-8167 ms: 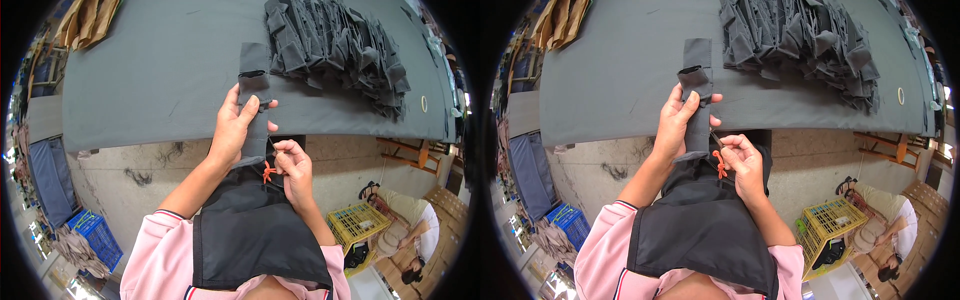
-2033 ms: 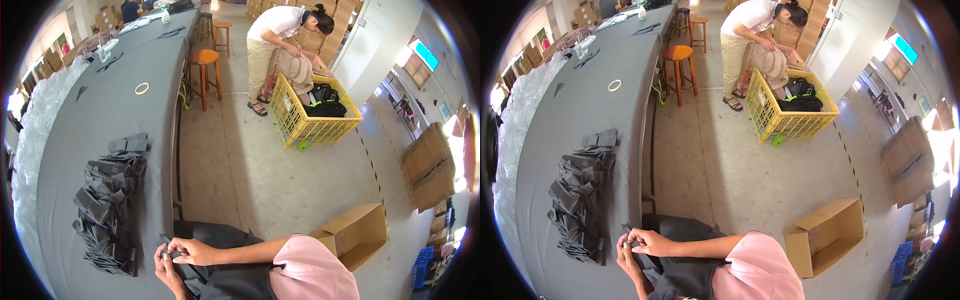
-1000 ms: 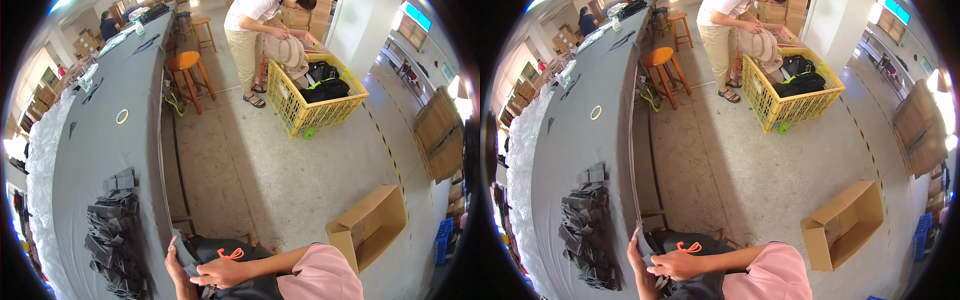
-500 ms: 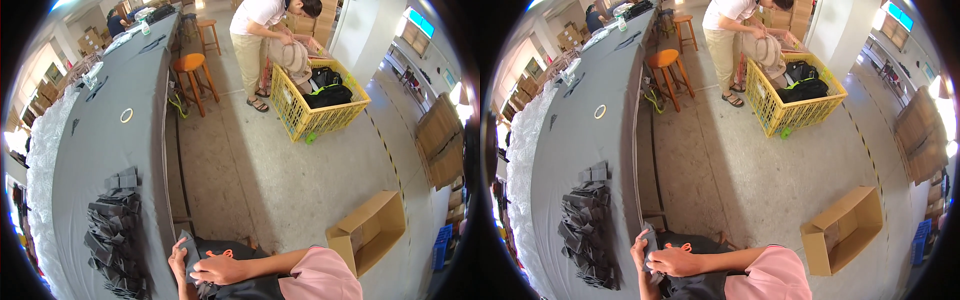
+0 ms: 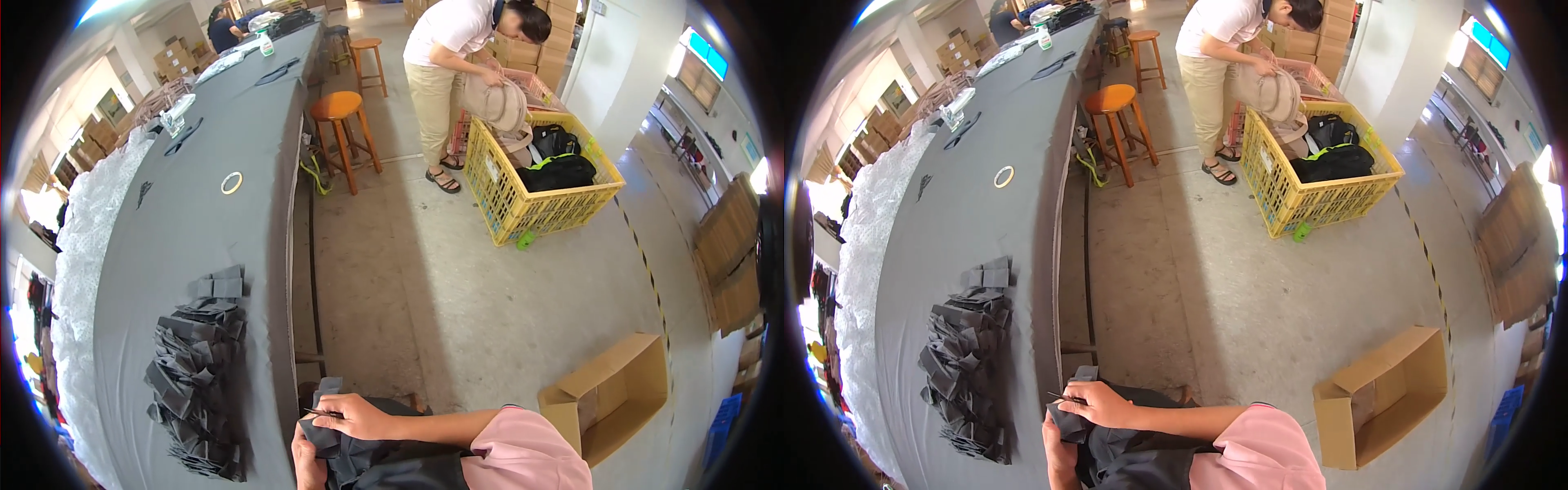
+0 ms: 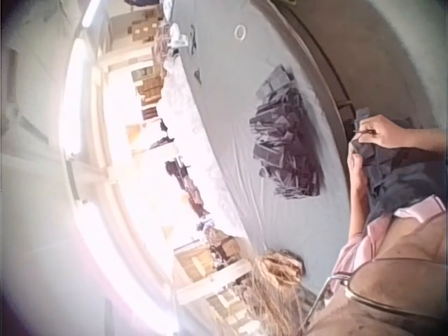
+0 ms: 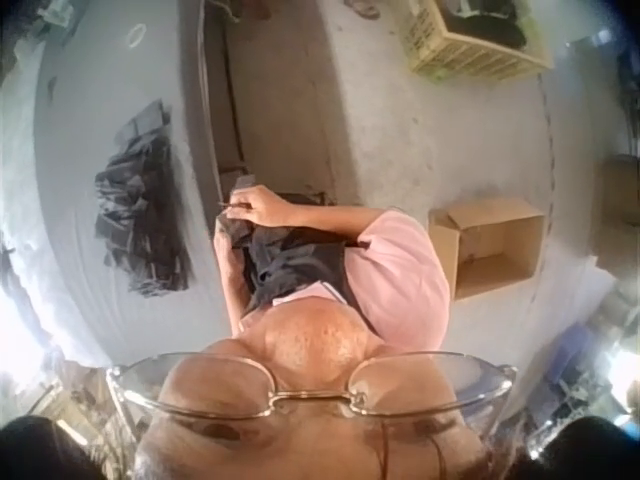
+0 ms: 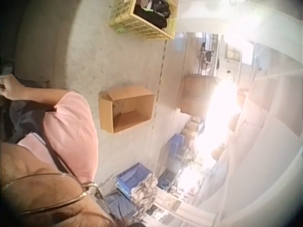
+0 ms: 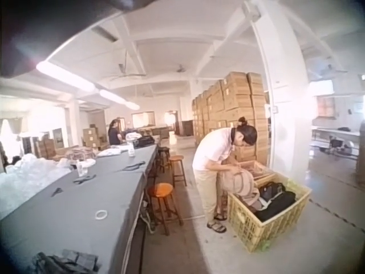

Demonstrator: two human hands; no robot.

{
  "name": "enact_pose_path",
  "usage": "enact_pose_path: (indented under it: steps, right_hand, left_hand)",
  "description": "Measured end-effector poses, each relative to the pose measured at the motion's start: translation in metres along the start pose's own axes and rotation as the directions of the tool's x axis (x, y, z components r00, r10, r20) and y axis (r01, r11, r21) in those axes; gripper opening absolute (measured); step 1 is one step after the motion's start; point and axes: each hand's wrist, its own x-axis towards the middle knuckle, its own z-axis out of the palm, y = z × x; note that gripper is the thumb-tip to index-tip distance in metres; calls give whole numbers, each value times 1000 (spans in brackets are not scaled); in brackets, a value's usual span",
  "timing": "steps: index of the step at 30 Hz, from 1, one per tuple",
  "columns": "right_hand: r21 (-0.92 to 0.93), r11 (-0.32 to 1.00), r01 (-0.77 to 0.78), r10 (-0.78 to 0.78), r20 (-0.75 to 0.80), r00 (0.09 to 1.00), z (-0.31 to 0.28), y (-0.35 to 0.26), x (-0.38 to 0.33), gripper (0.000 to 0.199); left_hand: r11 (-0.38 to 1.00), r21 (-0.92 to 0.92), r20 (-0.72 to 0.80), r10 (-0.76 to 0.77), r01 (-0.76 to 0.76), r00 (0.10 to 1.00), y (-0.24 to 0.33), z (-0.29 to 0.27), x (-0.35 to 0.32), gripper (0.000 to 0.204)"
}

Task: Trimming excess material from the edges of black fabric or foam strips using a nipper tool.

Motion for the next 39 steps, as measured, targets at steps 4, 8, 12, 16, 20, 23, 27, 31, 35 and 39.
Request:
enact_pose_path:
  steps: [4, 8, 12, 16, 20, 23, 27, 31, 35, 39]
  right_hand:
    - [144, 986, -83, 75, 63, 995, 6, 9, 1, 22]
    - [194, 976, -103, 77, 136, 988, 10, 10, 1, 23]
    - [144, 986, -87, 53, 223, 973, 11, 10, 2, 24]
    - [38, 992, -121, 109, 237, 965, 18, 8, 0, 25]
    - [90, 984, -151, 136, 151, 979, 24, 11, -3, 25]
    - [245, 944, -219, 185, 155, 970, 27, 11, -4, 24]
    - [376, 870, -319, 269, 180, 946, 31, -3, 0, 24]
    - [337, 941, -8, -20, 78, 997, 54, -7, 8, 25]
    - [275, 959, 65, -130, 226, 965, 67, -16, 16, 26]
    - [193, 977, -89, 39, 252, 967, 101, 15, 12, 27]
  left_hand:
    - [980, 121, -253, -120, 155, 960, 10, 11, -6, 29]
    - [980, 48, -323, -169, 195, 931, 15, 13, -13, 15]
    - [971, -75, -334, -238, 226, 912, 15, 8, -20, 13]
    - [978, 29, -410, -175, 204, 895, 9, 8, -28, 9]
    - [908, 416, -464, 175, 39, 869, 1, 18, -29, 5]
    - [833, 552, -419, 294, -15, 859, -2, 21, -28, 5]
    - [868, 496, -440, 275, -24, 855, 2, 19, -34, 8]
    - [739, 673, -432, 358, 31, 828, 26, 13, -49, 7]
    - [487, 867, -264, 635, -110, 726, 38, 12, -61, 16]
    - [684, 701, -618, 441, 202, 651, -2, -12, -86, 14]
